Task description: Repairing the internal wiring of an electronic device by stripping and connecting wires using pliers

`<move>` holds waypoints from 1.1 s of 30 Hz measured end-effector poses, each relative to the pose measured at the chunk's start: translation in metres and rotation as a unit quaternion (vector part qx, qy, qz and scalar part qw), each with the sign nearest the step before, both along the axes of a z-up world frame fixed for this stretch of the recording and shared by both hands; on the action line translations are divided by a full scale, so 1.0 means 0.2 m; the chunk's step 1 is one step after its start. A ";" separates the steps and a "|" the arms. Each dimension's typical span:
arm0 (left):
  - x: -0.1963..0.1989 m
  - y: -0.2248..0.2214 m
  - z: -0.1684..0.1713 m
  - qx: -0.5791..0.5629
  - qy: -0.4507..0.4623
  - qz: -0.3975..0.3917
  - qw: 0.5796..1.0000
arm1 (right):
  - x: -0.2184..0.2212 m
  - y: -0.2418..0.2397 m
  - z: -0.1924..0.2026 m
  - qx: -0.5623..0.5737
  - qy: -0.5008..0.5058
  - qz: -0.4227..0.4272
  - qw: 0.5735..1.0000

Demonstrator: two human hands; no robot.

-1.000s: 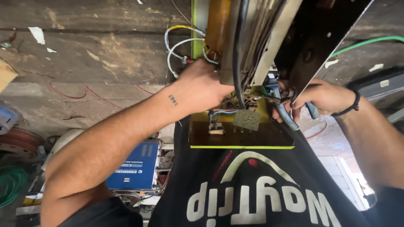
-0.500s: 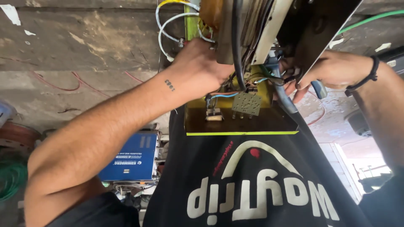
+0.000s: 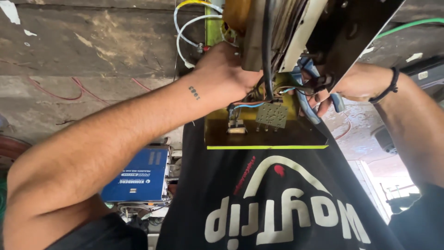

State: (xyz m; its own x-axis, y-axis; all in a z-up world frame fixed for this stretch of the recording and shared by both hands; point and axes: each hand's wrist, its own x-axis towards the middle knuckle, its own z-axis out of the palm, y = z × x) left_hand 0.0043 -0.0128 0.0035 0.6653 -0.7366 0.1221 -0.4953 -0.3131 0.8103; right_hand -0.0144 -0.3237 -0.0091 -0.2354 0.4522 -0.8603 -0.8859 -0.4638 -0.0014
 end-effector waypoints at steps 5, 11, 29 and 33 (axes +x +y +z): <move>-0.03 0.05 -0.02 -0.022 0.062 -0.038 0.997 | -0.07 -0.16 -0.08 -0.030 0.020 0.040 0.999; -0.01 0.08 0.02 -0.005 0.055 -0.063 0.996 | 0.05 -0.08 0.03 -0.005 -0.008 0.093 0.996; 0.32 -0.11 0.32 0.205 0.774 0.186 0.569 | -0.04 -0.13 0.01 0.001 -0.035 0.068 0.997; 0.30 -0.10 0.30 0.227 0.741 0.221 0.592 | 0.00 -0.10 0.04 0.162 -0.127 0.021 0.978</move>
State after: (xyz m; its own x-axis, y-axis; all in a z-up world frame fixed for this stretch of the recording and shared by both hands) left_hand 0.0639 -0.0332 0.0634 -0.0647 -0.1827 -0.9810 0.8659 -0.4989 0.0358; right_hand -0.0146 -0.3444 -0.0016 -0.0574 0.7047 -0.7072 -0.8182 -0.4391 -0.3711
